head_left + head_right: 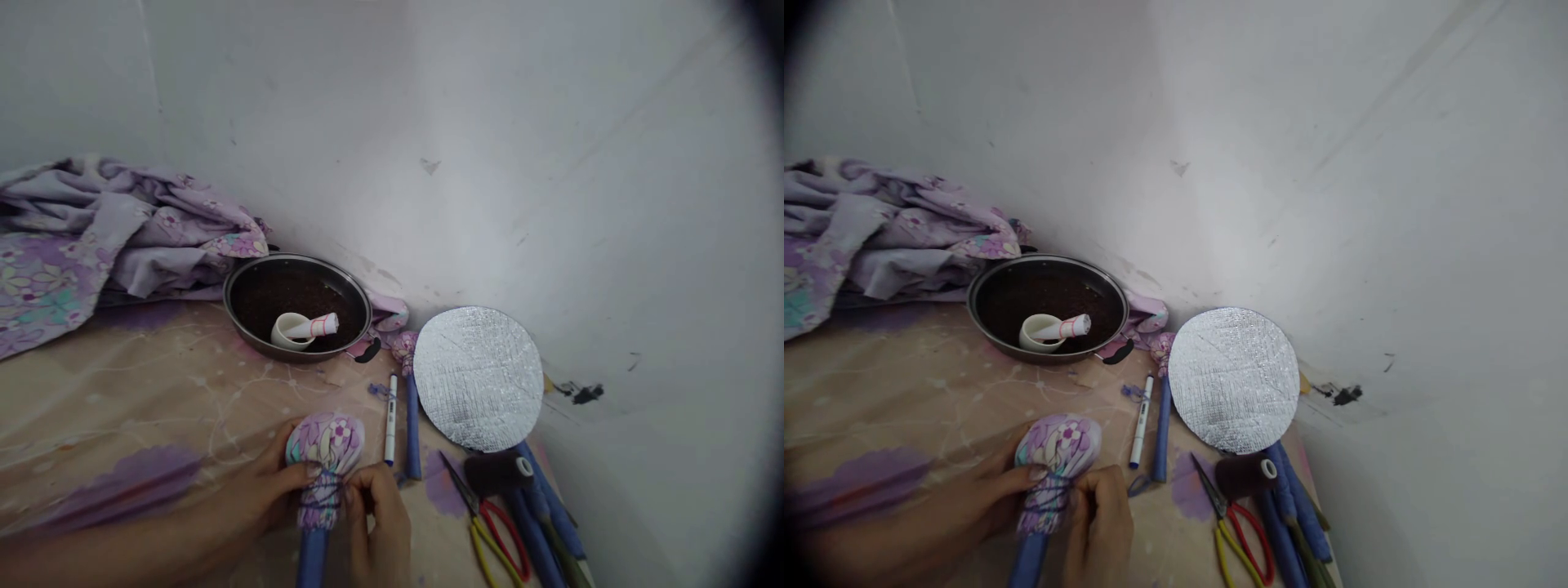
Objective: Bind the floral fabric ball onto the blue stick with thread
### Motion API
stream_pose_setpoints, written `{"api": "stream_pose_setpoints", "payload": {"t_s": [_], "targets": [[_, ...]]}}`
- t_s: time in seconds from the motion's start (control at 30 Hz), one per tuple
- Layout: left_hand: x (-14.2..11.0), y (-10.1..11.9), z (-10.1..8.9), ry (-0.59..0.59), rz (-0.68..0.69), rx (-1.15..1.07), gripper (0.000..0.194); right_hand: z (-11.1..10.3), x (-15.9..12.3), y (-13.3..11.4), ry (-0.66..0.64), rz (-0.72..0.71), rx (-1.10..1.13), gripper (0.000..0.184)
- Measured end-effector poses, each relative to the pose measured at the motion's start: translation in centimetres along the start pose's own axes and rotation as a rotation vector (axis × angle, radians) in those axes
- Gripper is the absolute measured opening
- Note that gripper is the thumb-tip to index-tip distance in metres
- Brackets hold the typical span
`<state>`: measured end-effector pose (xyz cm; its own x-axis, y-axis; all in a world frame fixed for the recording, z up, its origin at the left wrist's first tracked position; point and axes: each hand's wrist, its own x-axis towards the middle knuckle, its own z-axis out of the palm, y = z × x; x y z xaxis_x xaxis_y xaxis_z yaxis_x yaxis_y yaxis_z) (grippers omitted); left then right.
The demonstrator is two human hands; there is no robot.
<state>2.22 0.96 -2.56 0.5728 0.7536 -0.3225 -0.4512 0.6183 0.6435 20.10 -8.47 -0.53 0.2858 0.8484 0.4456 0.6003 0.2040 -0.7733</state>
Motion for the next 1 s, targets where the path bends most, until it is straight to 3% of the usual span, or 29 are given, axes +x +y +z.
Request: {"api": "stream_pose_setpoints", "payload": {"t_s": [0.1, 0.3, 0.5, 0.6, 0.77, 0.83, 1.0], "targets": [[-0.2, -0.3, -0.2, -0.013, -0.038, -0.004, 0.076, 0.2, 0.2, -0.1, -0.005, -0.011, 0.004, 0.031], [0.2, -1.2, -0.6, 0.029, -0.024, -0.017, 0.092, -0.5, 1.1, -1.4, -0.005, -0.062, -0.022, 0.03], [0.4, -1.3, -0.7, 0.027, 0.0, -0.016, 0.091, -2.0, 2.8, -4.5, -0.019, -0.368, -0.249, 0.035], [0.1, -1.2, -0.8, 0.013, 0.0, 0.03, 0.093, -1.0, 3.3, -5.1, -0.045, -0.458, -0.444, 0.035], [0.0, -1.0, -0.8, 0.033, -0.008, 0.121, 0.106, 1.8, 3.5, -4.6, 0.19, -0.475, -0.555, 0.044], [0.1, -0.9, -0.7, 0.026, -0.048, 0.121, 0.109, 2.4, 3.7, -4.5, 0.218, -0.483, -0.597, 0.046], [-0.3, -0.3, -0.4, -0.048, -0.025, 0.094, 0.085, 2.4, 4.1, -5.2, 0.16, -0.511, -0.702, 0.049]]}}
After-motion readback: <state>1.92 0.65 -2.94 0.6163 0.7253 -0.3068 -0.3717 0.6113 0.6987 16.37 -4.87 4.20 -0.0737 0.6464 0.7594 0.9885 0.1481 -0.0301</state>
